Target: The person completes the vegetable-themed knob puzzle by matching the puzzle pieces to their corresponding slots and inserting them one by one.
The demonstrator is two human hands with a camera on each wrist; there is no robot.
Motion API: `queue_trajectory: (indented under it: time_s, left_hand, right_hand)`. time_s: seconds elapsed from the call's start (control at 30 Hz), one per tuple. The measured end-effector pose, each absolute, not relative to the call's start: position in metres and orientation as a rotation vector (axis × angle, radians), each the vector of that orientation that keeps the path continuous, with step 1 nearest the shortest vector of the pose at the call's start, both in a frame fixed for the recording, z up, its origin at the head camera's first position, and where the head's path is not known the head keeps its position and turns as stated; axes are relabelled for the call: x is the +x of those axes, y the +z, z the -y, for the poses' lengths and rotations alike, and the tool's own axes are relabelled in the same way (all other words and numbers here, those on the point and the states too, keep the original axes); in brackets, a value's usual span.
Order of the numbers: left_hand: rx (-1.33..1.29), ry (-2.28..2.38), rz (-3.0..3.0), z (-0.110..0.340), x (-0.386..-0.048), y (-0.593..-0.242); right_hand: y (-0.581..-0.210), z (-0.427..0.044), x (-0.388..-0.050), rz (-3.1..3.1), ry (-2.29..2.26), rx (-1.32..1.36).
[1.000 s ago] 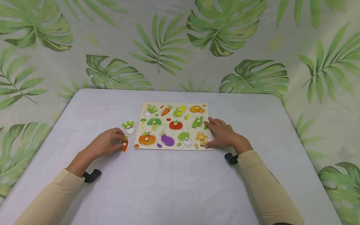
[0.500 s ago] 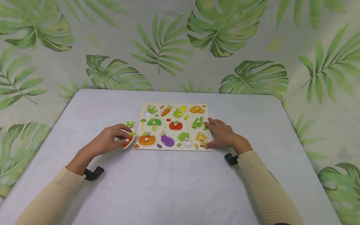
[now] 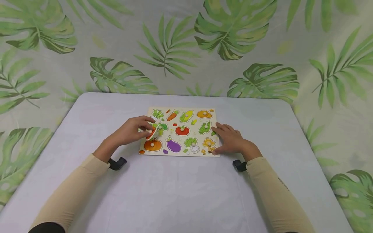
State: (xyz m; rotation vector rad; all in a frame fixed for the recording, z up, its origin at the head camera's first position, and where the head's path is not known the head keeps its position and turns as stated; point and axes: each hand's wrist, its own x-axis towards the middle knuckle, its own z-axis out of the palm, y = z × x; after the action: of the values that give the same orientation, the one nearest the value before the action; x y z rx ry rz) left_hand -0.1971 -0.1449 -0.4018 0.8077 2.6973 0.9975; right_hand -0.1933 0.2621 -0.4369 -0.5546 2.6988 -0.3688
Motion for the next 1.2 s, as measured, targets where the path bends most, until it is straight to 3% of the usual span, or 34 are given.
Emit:
queue_trajectory:
  time_s: [0.57,1.2]
  left_hand:
    - [0.782,0.947,-2.705,0.106,-0.249,-0.406]
    - [0.716,0.981,-2.678,0.097,-0.263,-0.405]
  right_hand:
    - [-0.435,-0.262,-0.193,-2.692,-0.372,-0.556]
    - [-0.438,-0.263,-0.195,-2.677,-0.352,-0.546]
